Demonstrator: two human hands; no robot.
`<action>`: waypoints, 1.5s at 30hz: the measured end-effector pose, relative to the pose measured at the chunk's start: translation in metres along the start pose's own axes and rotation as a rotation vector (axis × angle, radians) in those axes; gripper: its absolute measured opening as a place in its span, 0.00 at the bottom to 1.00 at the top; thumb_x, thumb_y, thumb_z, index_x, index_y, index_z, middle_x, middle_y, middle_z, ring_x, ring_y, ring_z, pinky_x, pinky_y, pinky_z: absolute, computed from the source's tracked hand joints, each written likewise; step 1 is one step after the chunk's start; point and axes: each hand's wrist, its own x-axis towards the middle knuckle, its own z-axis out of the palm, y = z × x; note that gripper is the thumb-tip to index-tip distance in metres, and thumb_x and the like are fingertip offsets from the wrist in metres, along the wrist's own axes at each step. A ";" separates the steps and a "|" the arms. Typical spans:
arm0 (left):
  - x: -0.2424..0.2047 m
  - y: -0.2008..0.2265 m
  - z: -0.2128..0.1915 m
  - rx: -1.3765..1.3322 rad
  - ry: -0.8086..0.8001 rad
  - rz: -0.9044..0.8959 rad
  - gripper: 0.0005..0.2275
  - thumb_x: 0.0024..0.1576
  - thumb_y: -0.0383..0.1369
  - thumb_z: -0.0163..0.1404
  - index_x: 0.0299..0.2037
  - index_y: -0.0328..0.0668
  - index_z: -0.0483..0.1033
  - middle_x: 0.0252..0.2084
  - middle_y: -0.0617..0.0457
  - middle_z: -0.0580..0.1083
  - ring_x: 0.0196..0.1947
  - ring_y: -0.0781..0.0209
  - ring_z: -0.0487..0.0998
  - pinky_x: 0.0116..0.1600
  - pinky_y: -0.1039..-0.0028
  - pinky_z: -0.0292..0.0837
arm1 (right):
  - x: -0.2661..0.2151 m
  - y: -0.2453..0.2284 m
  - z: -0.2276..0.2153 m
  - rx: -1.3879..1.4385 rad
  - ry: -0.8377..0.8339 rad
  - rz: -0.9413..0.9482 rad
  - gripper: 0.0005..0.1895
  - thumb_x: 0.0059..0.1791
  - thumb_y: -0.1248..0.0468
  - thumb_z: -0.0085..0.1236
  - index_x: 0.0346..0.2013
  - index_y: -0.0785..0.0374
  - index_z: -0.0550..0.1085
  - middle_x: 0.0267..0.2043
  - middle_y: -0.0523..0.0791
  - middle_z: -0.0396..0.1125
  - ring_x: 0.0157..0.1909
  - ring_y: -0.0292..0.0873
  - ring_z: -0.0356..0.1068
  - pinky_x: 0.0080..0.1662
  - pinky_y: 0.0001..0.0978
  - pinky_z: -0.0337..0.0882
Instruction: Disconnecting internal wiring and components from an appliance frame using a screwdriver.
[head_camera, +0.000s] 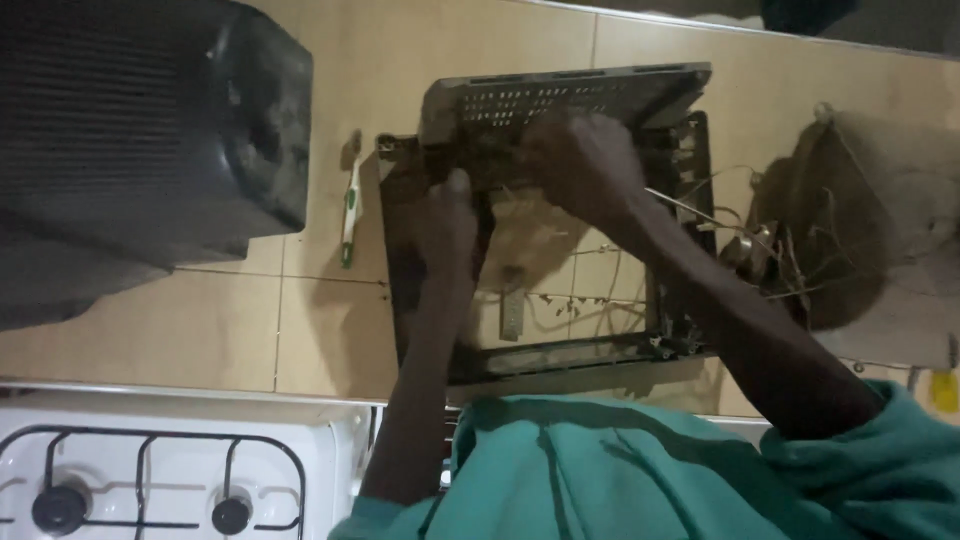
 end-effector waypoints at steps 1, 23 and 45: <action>0.018 -0.016 0.013 -0.192 0.072 -0.073 0.08 0.60 0.30 0.39 0.36 0.33 0.69 0.33 0.38 0.68 0.39 0.44 0.70 0.50 0.48 0.63 | -0.002 0.003 -0.002 -0.076 0.013 -0.016 0.08 0.47 0.58 0.63 0.32 0.57 0.83 0.28 0.51 0.76 0.30 0.65 0.75 0.36 0.60 0.75; -0.110 -0.038 0.005 -0.254 0.148 0.176 0.14 0.62 0.40 0.55 0.57 0.53 0.78 0.36 0.49 0.79 0.25 0.57 0.79 0.37 0.67 0.80 | -0.161 0.050 -0.124 0.331 0.130 0.139 0.13 0.56 0.57 0.57 0.53 0.56 0.78 0.43 0.53 0.75 0.44 0.58 0.75 0.42 0.52 0.73; -0.147 0.045 0.013 -0.251 -0.143 0.282 0.13 0.63 0.37 0.49 0.54 0.46 0.78 0.41 0.52 0.82 0.25 0.62 0.84 0.31 0.75 0.78 | -0.309 0.071 -0.146 0.778 0.436 0.241 0.06 0.56 0.57 0.55 0.37 0.53 0.73 0.34 0.38 0.67 0.28 0.29 0.61 0.30 0.19 0.64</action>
